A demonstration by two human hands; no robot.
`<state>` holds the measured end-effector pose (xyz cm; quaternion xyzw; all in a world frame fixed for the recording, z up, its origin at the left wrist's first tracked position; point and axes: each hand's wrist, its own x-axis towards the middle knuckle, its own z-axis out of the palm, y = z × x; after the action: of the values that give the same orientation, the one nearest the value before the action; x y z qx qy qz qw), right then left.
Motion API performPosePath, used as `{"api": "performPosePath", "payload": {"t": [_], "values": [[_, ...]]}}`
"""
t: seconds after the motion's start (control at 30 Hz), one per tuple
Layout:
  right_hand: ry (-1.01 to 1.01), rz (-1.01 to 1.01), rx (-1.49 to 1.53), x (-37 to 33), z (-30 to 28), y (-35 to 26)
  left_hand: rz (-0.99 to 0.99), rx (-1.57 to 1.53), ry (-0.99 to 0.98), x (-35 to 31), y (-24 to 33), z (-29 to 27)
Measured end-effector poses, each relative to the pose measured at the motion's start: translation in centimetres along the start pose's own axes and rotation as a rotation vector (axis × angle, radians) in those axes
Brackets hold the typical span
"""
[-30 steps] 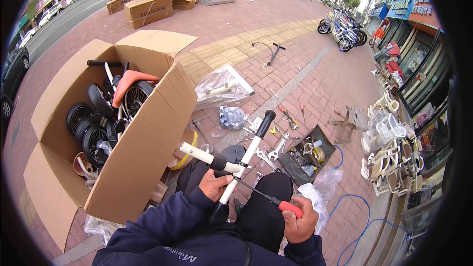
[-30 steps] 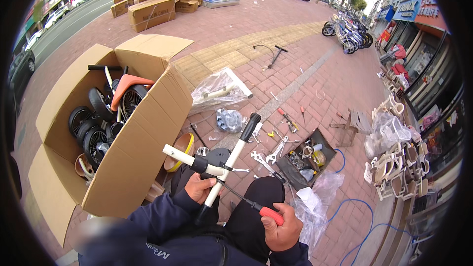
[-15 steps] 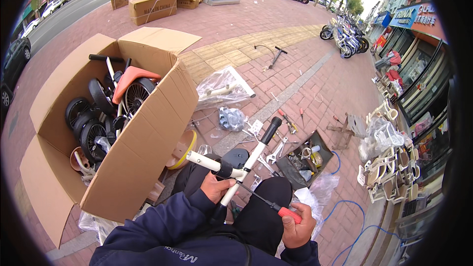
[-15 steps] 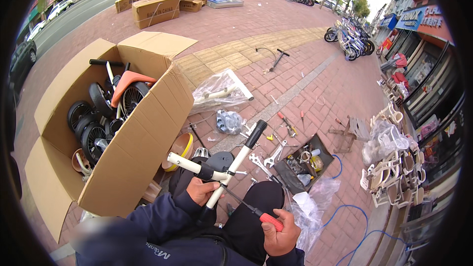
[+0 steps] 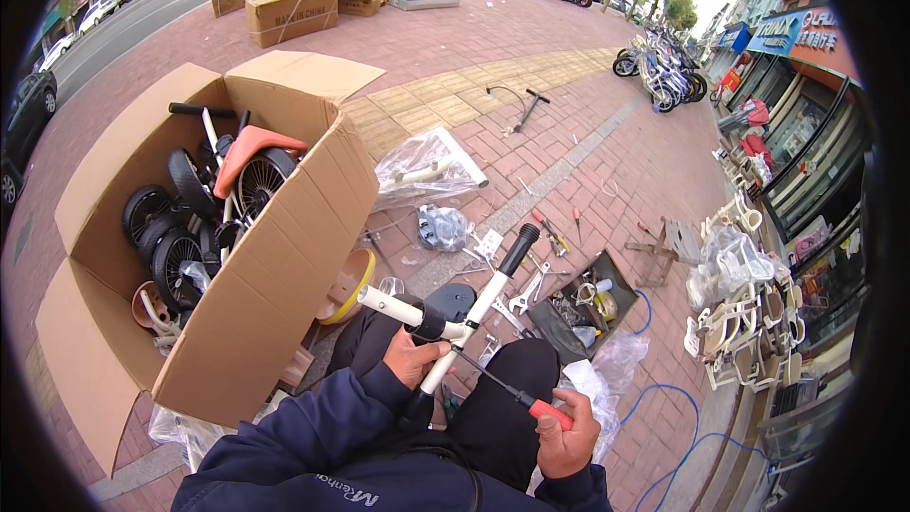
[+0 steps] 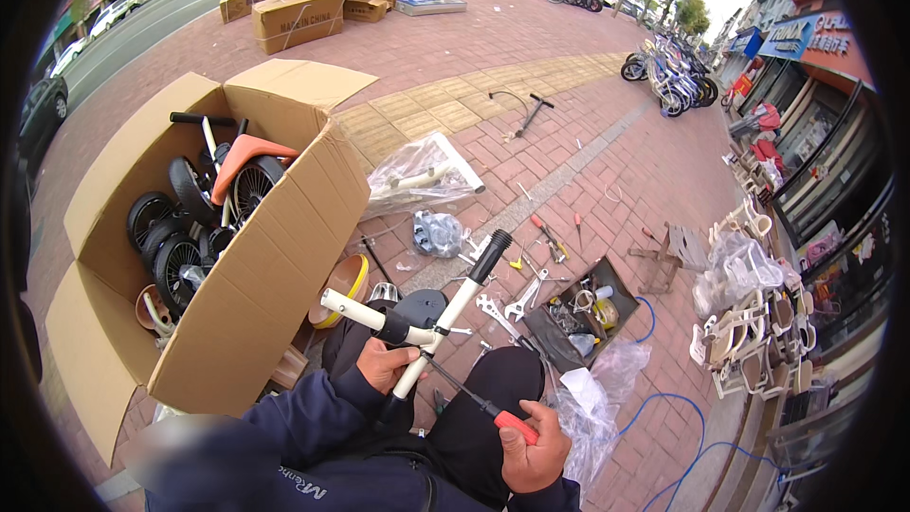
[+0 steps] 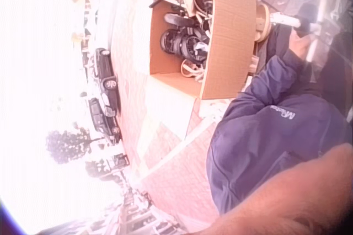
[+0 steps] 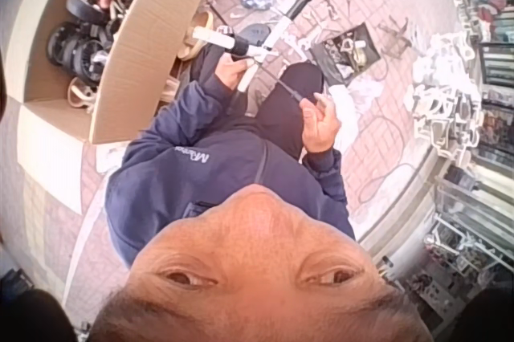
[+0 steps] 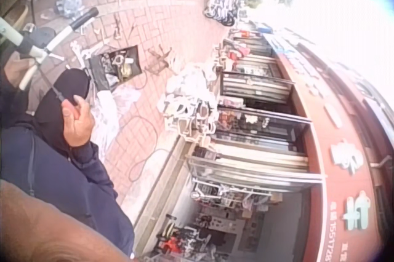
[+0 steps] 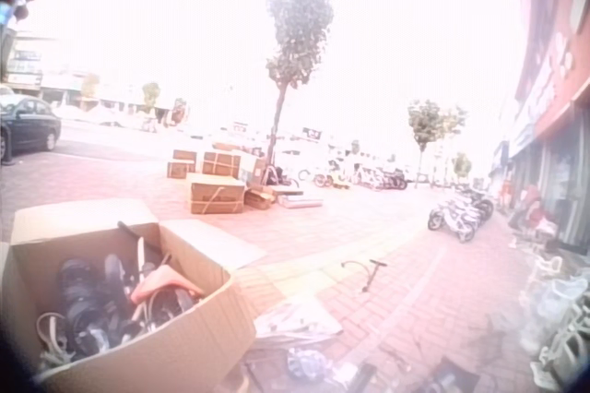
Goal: The person assembles a scooter by attaching a black circular component to a white handlebar using a red screwdriver. They then pack the assembled part and other scooter components into a cardboard box.
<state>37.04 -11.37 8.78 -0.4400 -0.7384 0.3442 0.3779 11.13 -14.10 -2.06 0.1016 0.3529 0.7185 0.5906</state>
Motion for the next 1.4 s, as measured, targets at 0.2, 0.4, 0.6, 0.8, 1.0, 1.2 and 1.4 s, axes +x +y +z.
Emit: {"api": "performPosePath", "payload": {"t": [0.2,0.4,0.6,0.8,1.0,1.2,1.4], "values": [[-0.055,0.078,-0.092,-0.3,-0.5,-0.3,0.008,0.031,0.051,0.0,0.0,0.0],[-0.109,-0.294,-0.264,0.6,-1.2,-1.3,-0.006,0.028,0.055,0.3,-0.2,-0.3],[-0.2,0.198,0.062,0.5,-1.7,-2.0,0.009,0.043,-0.021,0.4,-0.5,-1.1],[-0.373,0.322,-0.052,0.8,-2.3,-1.4,0.005,0.086,-0.041,0.5,-0.2,-1.2],[-0.28,-0.224,-0.165,0.6,-1.9,-0.8,0.028,0.087,-0.021,0.3,-0.1,-1.0],[-0.468,0.383,0.03,1.0,-2.1,-0.7,0.057,0.118,0.007,-0.2,0.8,0.1],[-0.446,-0.279,-0.471,0.7,-2.2,-1.5,0.075,0.108,0.005,-0.4,0.7,0.4]]}}
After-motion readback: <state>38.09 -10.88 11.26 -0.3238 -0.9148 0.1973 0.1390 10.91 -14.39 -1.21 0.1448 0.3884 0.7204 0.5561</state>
